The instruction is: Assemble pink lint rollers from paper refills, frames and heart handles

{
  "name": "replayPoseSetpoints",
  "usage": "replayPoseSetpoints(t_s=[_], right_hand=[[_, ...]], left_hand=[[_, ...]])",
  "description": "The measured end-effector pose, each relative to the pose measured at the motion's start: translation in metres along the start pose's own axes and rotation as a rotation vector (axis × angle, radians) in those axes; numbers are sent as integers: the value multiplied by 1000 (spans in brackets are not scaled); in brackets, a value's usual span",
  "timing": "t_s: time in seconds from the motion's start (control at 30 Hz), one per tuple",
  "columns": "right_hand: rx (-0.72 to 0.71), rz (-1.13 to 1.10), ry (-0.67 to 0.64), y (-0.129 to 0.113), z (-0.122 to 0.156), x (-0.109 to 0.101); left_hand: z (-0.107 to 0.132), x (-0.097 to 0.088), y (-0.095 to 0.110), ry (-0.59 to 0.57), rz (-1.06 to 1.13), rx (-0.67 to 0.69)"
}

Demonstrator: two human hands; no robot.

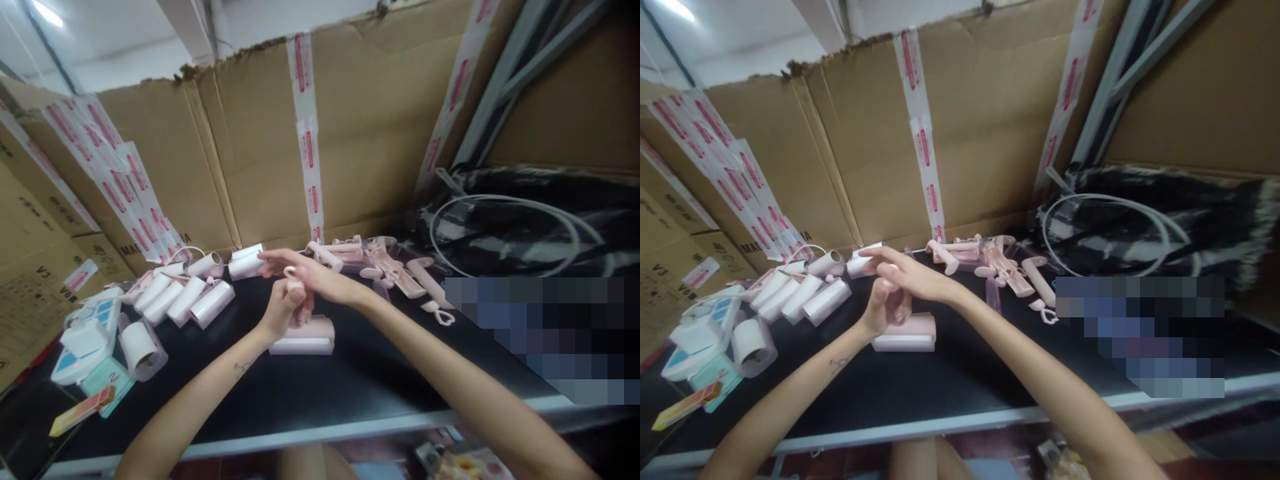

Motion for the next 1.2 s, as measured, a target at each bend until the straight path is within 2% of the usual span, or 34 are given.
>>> replayPoseSetpoints(t_s=[0.1,0.13,0.2,0.23,0.27,0.33,0.4,0.53,0.67,0.93,1.03,1.2], right_hand=[[-89,-103,81,-5,4,-32],[-84,-10,158,-1,4,-46],[-35,363,327,13,3,-72],[15,604,378,23,2,-81],[55,747,389,35,-1,-85],[109,914,341,61,-8,-85],[159,1029,267,87,-16,-76],[282,1262,189,126,-28,-63],[337,1433,154,141,-23,-73],[382,1622,198,136,6,-112],[389,1647,231,135,10,-117],[404,1669,295,137,12,-117]], left_hand=[[3,-3,17,-109,-150,34],[7,-6,23,-120,-288,49],[18,-15,31,-122,-673,55],[25,-19,32,-129,-873,32],[32,-23,30,-157,-1033,-9],[45,-28,23,-251,-1217,-95],[54,-32,17,-314,-1291,-134],[52,-40,16,-290,-1402,-92],[27,-45,16,-220,-1632,-84],[-66,-39,-13,-120,-1766,-158],[-92,-42,-20,-83,-1825,-196],[-119,-53,-21,-51,-1893,-226]])
Point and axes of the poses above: each hand's wrist, its own z-axis away from the middle knuckle, its own x-axis out of the palm, y = z × x, the point moved 6 cm from there along -z, towards the middle knuckle, and after that the axes turned 2 degrees about y, right-handed, at the moved point
